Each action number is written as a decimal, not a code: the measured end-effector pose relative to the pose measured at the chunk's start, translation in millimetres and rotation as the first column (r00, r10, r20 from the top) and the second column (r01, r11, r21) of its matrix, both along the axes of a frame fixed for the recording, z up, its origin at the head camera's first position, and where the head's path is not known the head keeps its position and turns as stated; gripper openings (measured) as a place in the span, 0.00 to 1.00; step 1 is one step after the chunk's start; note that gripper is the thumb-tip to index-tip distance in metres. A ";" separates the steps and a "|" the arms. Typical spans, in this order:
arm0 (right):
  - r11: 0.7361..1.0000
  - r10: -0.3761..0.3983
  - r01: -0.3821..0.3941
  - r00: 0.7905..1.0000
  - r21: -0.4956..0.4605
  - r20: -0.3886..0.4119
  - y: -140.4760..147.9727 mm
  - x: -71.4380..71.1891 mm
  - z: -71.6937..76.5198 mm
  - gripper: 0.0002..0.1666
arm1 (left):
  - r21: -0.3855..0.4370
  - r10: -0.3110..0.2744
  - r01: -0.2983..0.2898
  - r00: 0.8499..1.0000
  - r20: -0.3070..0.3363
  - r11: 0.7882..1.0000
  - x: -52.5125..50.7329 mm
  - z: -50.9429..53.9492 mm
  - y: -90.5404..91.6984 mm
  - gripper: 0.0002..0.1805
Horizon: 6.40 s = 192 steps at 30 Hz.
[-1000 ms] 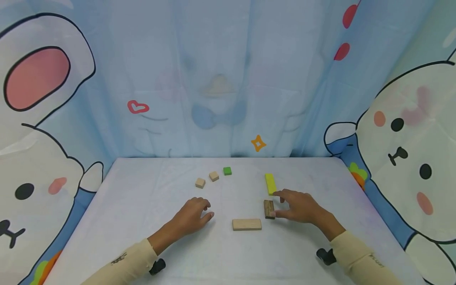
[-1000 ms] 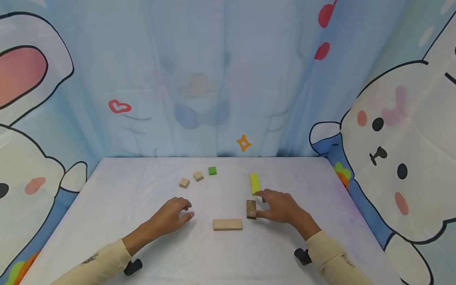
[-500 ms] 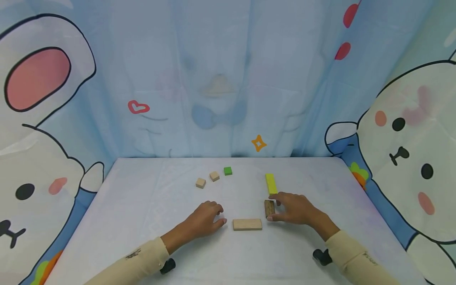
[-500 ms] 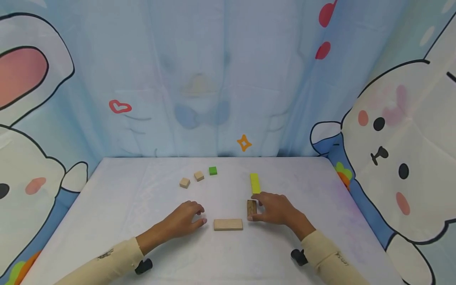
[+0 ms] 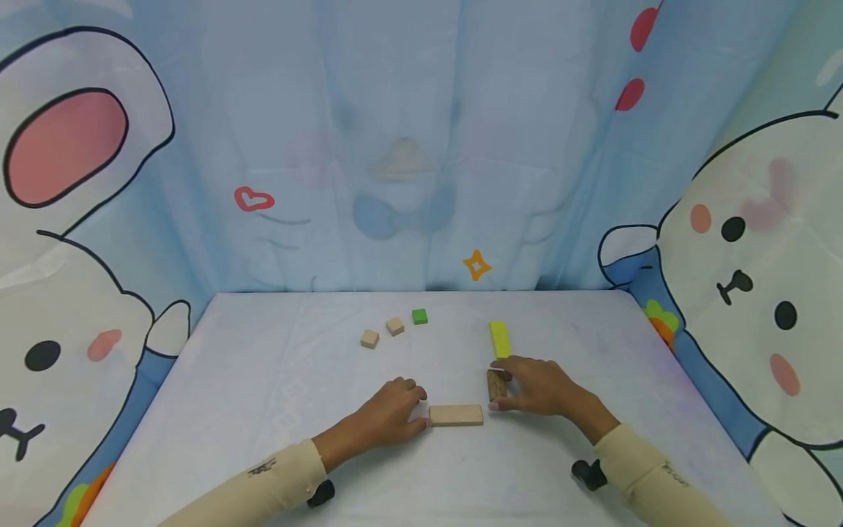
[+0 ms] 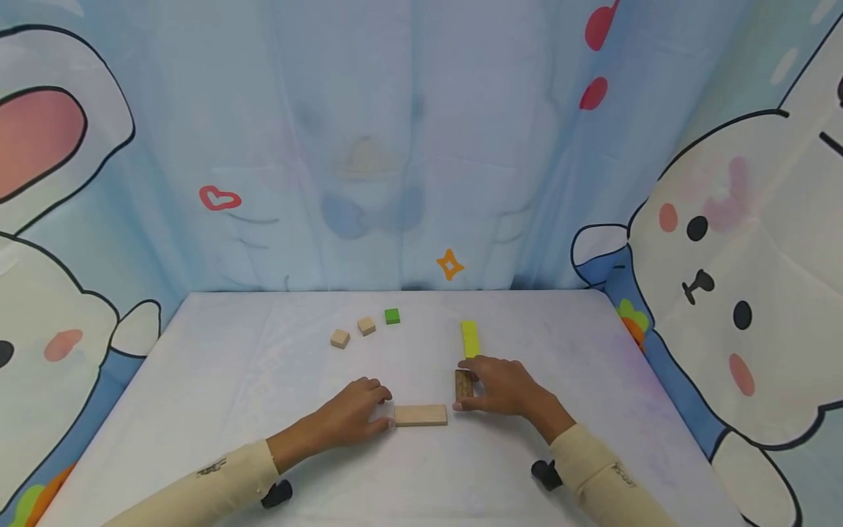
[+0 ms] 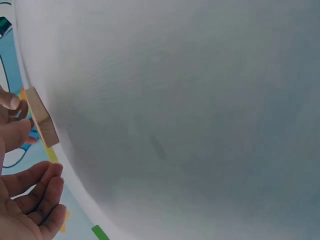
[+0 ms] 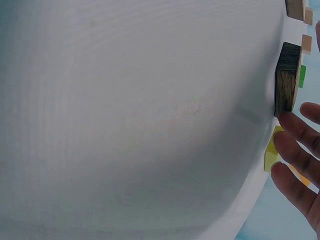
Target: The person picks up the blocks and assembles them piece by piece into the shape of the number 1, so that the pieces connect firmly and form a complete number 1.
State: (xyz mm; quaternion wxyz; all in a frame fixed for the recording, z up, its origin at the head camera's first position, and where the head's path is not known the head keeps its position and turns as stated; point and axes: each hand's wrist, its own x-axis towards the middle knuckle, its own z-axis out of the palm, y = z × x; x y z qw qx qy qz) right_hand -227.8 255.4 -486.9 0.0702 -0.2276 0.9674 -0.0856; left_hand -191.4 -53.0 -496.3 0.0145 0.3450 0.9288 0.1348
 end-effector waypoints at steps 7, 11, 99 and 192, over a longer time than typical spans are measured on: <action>1.000 -0.003 0.003 1.000 -0.015 0.007 0.3 0.4 -1.5 0.49 | -0.022 -0.022 0.022 1.000 -0.015 1.000 -1.2 1.3 6.3 0.20; 1.000 -0.001 0.001 1.000 -0.013 0.010 0.6 0.3 -2.5 0.50 | -0.051 -0.022 0.022 1.000 0.003 0.998 -1.8 2.5 10.4 0.22; 0.991 -0.042 0.047 0.998 -0.123 0.042 -10.1 -6.4 1.3 0.41 | -0.006 0.028 -0.028 0.999 0.023 1.000 -2.0 0.8 0.0 0.14; 0.984 0.070 -0.064 0.997 -0.164 0.030 -54.1 -10.0 5.6 0.39 | -0.005 0.031 -0.030 0.998 0.056 1.000 -2.9 -1.8 -3.6 0.14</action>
